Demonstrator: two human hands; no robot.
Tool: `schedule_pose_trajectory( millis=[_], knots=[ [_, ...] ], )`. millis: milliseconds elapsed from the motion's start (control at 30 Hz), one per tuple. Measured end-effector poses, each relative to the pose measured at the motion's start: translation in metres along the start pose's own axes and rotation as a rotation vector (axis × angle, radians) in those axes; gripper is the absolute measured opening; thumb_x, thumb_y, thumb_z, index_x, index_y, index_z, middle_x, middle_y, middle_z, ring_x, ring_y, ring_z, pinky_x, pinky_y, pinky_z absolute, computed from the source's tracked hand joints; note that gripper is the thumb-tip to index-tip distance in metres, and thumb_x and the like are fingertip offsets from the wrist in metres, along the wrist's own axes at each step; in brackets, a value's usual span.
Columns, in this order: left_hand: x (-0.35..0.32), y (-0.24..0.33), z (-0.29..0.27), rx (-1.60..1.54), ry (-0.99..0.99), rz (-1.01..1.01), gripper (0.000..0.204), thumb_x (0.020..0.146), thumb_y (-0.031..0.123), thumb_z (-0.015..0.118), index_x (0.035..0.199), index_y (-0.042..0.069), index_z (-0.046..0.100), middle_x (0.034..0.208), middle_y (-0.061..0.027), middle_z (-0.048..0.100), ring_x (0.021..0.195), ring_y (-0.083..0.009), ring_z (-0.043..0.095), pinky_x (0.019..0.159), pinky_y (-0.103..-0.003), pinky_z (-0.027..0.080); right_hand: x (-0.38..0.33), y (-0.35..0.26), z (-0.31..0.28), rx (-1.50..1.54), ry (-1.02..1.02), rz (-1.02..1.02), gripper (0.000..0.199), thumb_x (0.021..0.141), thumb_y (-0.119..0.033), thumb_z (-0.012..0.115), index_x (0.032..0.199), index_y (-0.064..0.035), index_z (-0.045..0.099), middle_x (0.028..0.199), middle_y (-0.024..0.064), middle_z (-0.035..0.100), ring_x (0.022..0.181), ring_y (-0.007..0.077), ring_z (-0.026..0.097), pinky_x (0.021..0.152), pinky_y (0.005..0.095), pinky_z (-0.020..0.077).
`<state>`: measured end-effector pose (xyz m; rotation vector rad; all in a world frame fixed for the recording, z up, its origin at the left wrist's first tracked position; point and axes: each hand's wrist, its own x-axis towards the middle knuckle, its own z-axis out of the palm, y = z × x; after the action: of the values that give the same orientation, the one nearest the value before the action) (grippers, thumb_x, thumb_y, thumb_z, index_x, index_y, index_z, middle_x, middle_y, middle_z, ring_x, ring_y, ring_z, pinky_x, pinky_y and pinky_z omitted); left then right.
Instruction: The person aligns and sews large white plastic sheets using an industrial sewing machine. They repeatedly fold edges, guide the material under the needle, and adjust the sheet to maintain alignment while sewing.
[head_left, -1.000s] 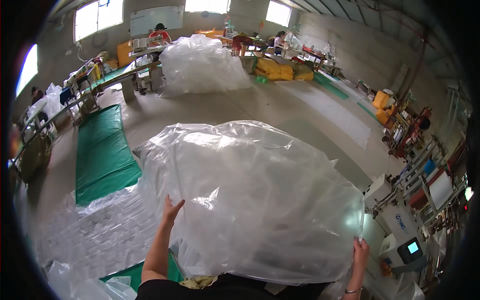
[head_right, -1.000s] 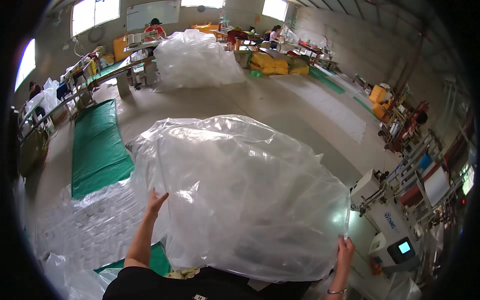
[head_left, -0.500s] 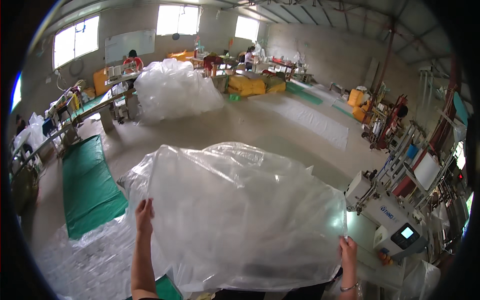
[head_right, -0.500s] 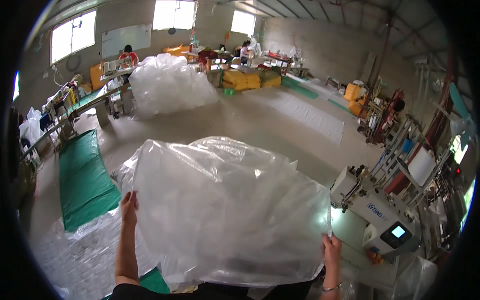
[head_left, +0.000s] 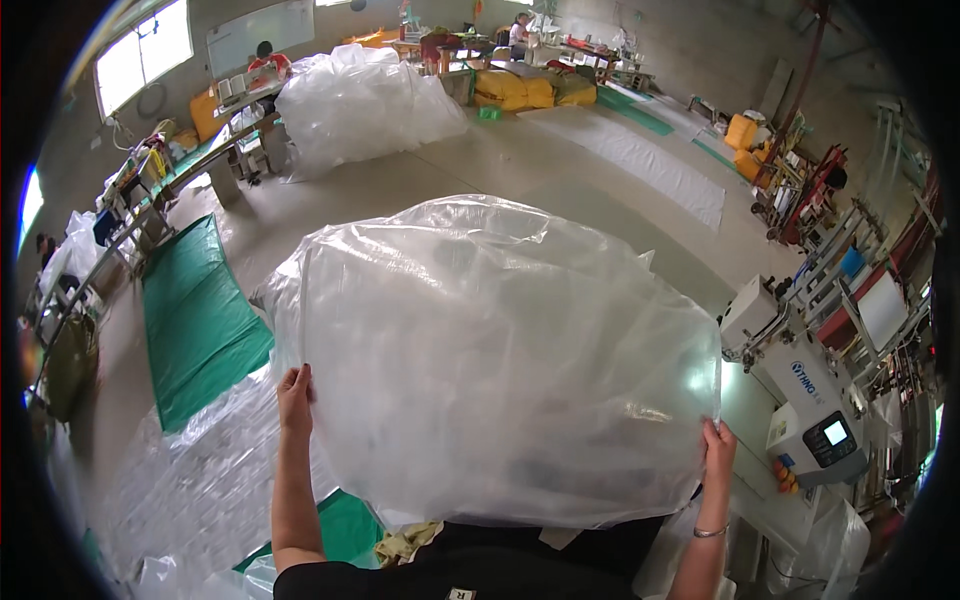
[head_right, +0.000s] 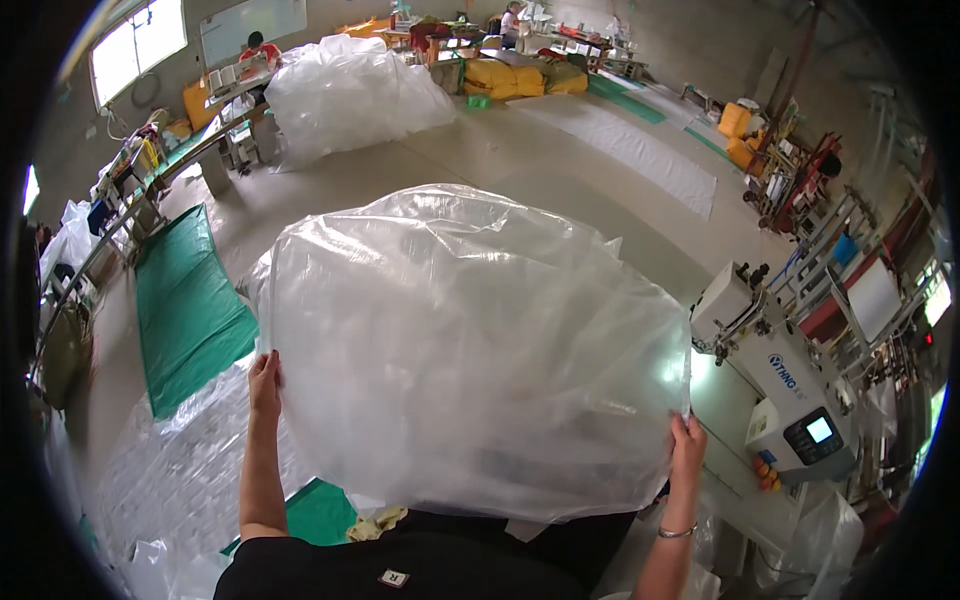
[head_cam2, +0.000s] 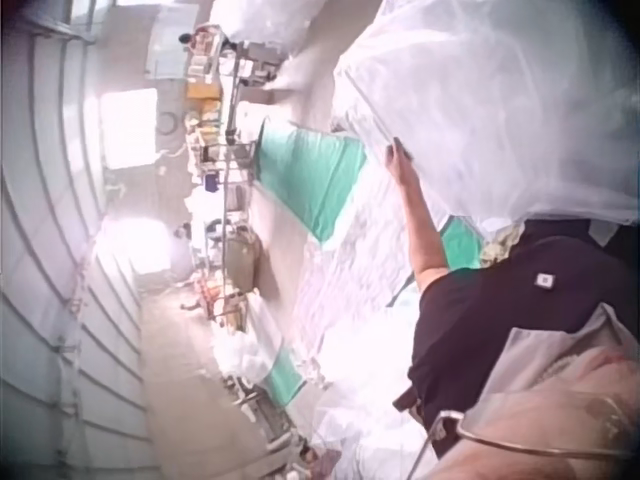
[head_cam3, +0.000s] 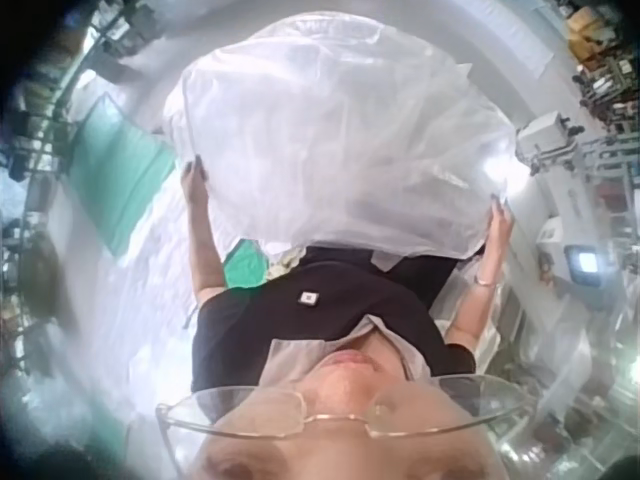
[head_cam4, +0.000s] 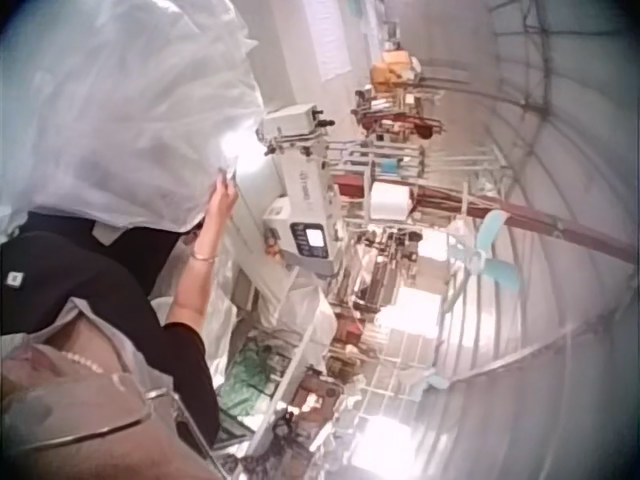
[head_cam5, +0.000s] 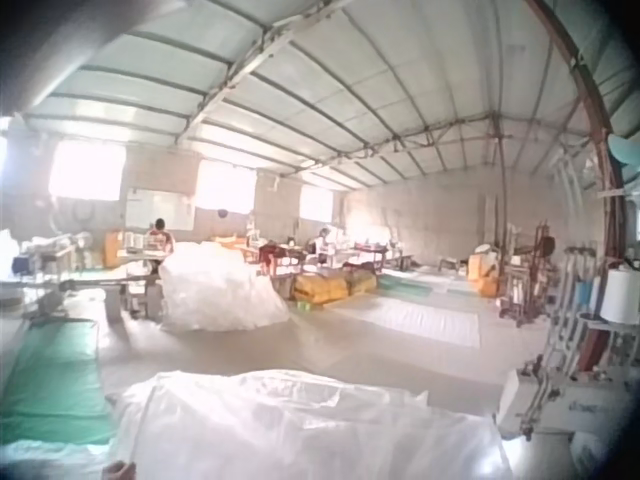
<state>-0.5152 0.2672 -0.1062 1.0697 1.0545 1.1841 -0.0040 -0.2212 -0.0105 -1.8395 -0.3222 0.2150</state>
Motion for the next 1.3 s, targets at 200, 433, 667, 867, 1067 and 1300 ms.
schedule_pose_trajectory(
  millis=[200, 433, 667, 867, 1067, 1300],
  knots=[
    [-0.035, -0.01, -0.015, 0.089, -0.029, -0.144, 0.013, 0.09, 0.021, 0.064, 0.09, 0.009, 0.06, 0.073, 0.003, 0.059, 0.065, -0.007, 0.054, 0.058, -0.023, 0.039, -0.009, -0.017, 0.009, 0.015, 0.028, 0.052, 0.012, 0.092, -0.014, 0.058, 0.084, -0.007, 0.065, 0.065, -0.0099, 0.043, 0.057, 0.0016, 0.036, 0.051, 0.0201, 0.0267],
    [-0.058, -0.035, -0.018, 0.115, -0.047, -0.15, 0.011, 0.083, 0.013, 0.066, 0.091, 0.007, 0.061, 0.076, 0.0005, 0.06, 0.068, -0.0095, 0.056, 0.062, -0.026, 0.043, -0.002, -0.002, 0.0, -0.074, 0.038, 0.029, 0.012, 0.091, -0.016, 0.06, 0.088, -0.0066, 0.066, 0.063, -0.01, 0.044, 0.055, 0.0017, 0.037, 0.05, 0.0206, 0.0264],
    [-0.049, -0.046, -0.008, 0.289, 0.011, 0.009, 0.01, 0.08, 0.003, 0.066, 0.087, 0.001, 0.059, 0.073, -0.0013, 0.059, 0.064, -0.0094, 0.054, 0.06, -0.025, 0.043, -0.002, -0.001, 0.006, -0.018, 0.035, 0.002, 0.014, 0.092, -0.016, 0.059, 0.082, -0.0084, 0.064, 0.062, -0.0096, 0.043, 0.053, 0.0015, 0.035, 0.048, 0.0211, 0.0257],
    [-0.054, -0.043, -0.011, 0.31, 0.018, 0.035, 0.009, 0.084, 0.007, 0.063, 0.085, -0.002, 0.06, 0.074, -0.0022, 0.06, 0.065, -0.0089, 0.054, 0.061, -0.024, 0.044, -0.004, 0.0, 0.003, 0.007, 0.0, 0.001, 0.016, 0.092, -0.017, 0.058, 0.095, -0.0042, 0.067, 0.066, -0.0087, 0.045, 0.056, 0.0014, 0.038, 0.049, 0.02, 0.0277],
    [-0.049, -0.053, -0.018, 0.355, 0.016, 0.052, 0.011, 0.086, 0.008, 0.06, 0.088, -0.003, 0.061, 0.074, -0.0026, 0.06, 0.065, -0.0094, 0.054, 0.061, -0.024, 0.044, -0.004, -0.002, 0.005, 0.015, 0.003, 0.027, 0.016, 0.092, -0.017, 0.059, 0.098, -0.0046, 0.068, 0.066, -0.0093, 0.045, 0.056, 0.0015, 0.038, 0.049, 0.0199, 0.0283],
    [-0.049, -0.051, -0.013, 0.349, 0.025, 0.04, 0.012, 0.086, 0.008, 0.058, 0.087, -0.003, 0.061, 0.072, -0.0032, 0.059, 0.065, -0.0103, 0.054, 0.061, -0.024, 0.044, -0.002, 0.009, -0.001, -0.007, -0.002, 0.025, 0.018, 0.092, -0.018, 0.059, 0.099, -0.004, 0.068, 0.067, -0.0094, 0.046, 0.057, 0.0014, 0.038, 0.049, 0.0199, 0.0287]
  ],
)
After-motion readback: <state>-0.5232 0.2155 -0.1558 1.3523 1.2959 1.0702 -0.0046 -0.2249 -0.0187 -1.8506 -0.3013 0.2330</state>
